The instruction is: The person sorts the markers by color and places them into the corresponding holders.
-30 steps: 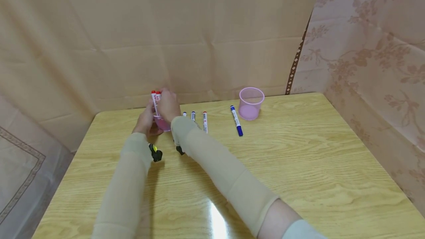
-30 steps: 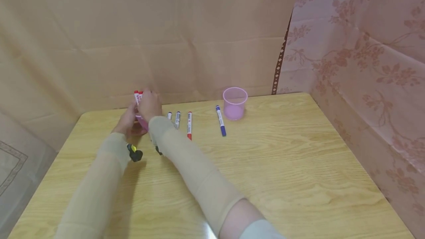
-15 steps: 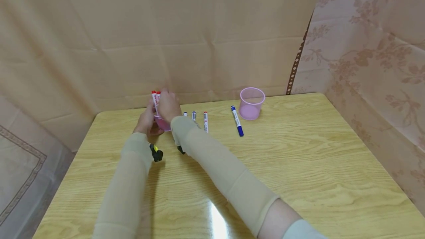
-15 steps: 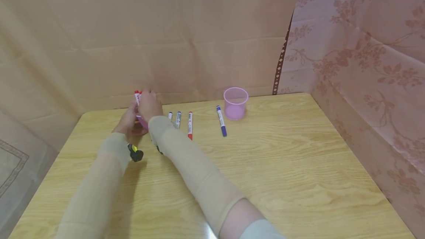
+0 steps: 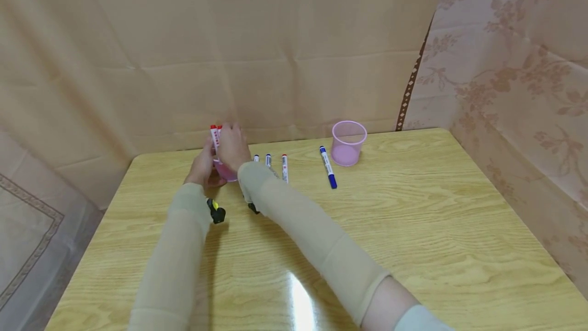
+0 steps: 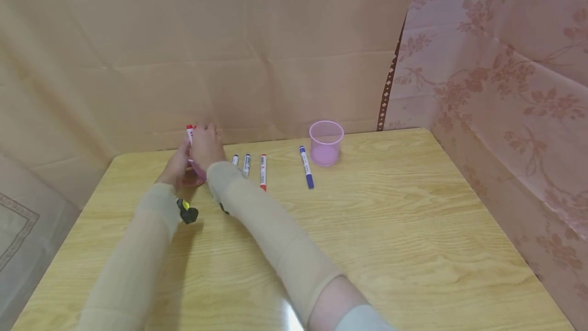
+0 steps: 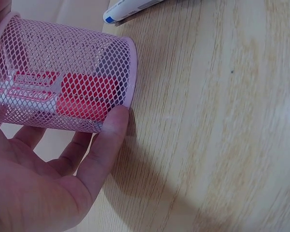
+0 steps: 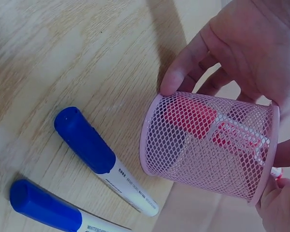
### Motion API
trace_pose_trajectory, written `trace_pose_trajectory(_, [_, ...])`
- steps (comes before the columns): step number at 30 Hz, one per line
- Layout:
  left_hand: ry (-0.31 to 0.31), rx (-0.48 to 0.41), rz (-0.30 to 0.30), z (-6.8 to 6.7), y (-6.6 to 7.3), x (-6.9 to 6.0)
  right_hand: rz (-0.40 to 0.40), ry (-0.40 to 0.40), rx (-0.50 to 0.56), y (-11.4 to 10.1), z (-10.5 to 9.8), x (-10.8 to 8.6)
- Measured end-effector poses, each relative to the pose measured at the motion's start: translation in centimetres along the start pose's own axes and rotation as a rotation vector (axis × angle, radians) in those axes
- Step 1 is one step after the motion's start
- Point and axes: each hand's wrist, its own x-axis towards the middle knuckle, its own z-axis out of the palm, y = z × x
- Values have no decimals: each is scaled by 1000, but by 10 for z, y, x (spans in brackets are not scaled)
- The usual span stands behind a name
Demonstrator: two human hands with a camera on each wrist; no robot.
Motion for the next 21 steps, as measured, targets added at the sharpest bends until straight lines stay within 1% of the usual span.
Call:
trace_pose_trajectory(5, [-10,-6,8,-1,-2,5,-10,-5,14,2,-2,1])
trace_pose_trajectory(7, [-6,-7,10,-1,-2,6,-16,-7,59,4,-4,1])
trace_pose_trajectory(9, [-2,-9,9,0,-2,6,-27,-5,120,6,-6,1])
trace_pose_trajectory(12, [-3,-11,11,2,-2,6,-47,5,259,12,-9,2])
trace_pose_trajectory(15, [-2,-5,14,3,-1,6,-78,6,361,18,-14,2])
trace_pose_trajectory(18, [-4,3,18,2,0,5,-105,8,453,23,-24,2])
trace_pose_trajectory(21, [-8,14,22,1,-1,5,-107,2,583,27,-35,2])
